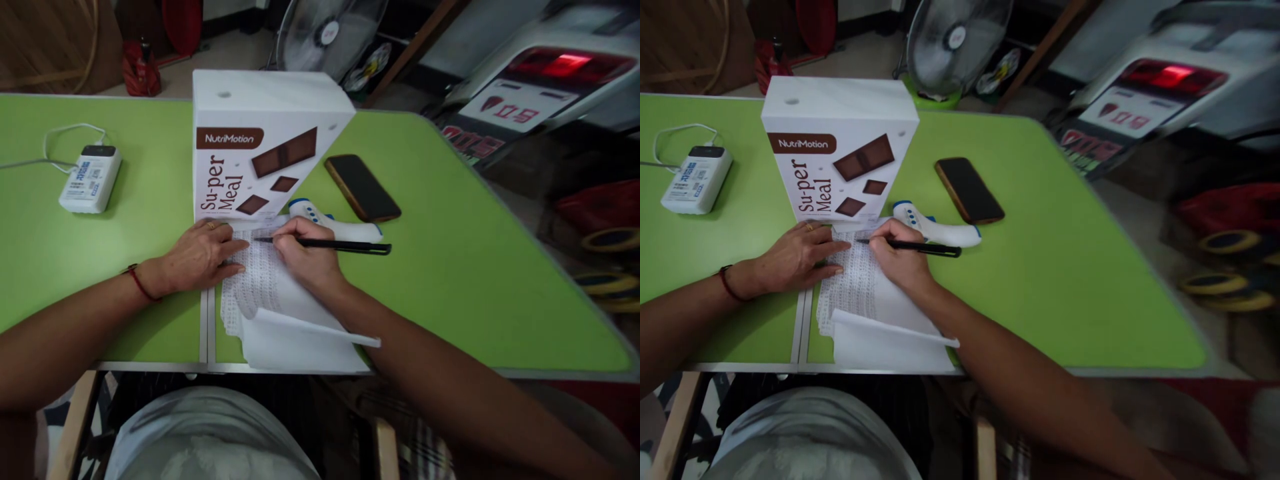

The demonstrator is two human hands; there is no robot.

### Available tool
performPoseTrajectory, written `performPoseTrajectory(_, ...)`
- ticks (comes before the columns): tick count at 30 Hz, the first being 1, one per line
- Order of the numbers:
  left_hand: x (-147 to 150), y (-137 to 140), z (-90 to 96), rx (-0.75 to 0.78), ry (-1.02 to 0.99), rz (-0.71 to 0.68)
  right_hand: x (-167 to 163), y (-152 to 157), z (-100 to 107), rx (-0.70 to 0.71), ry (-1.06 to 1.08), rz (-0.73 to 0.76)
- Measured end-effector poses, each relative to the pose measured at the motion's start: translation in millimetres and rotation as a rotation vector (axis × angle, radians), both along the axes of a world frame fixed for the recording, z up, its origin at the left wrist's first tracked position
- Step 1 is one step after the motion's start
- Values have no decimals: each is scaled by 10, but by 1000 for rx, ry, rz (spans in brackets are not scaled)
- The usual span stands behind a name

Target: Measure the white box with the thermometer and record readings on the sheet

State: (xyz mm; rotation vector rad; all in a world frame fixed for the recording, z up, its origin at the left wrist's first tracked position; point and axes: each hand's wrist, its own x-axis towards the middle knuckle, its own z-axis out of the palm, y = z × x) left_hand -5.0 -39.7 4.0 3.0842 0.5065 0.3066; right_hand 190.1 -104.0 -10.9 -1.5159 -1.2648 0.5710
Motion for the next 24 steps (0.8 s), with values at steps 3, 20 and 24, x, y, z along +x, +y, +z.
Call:
performPoseTrajectory(3, 0, -3, 4, -8, 1, -1, -7, -4, 4, -6, -16, 0)
performPoseTrajectory(20, 2, -2, 15, 3, 13, 4, 7, 5, -3, 2, 21, -12)
performPoseTrajectory(24, 1, -6, 16, 3, 8, 0, 16, 9, -11, 9, 50, -24)
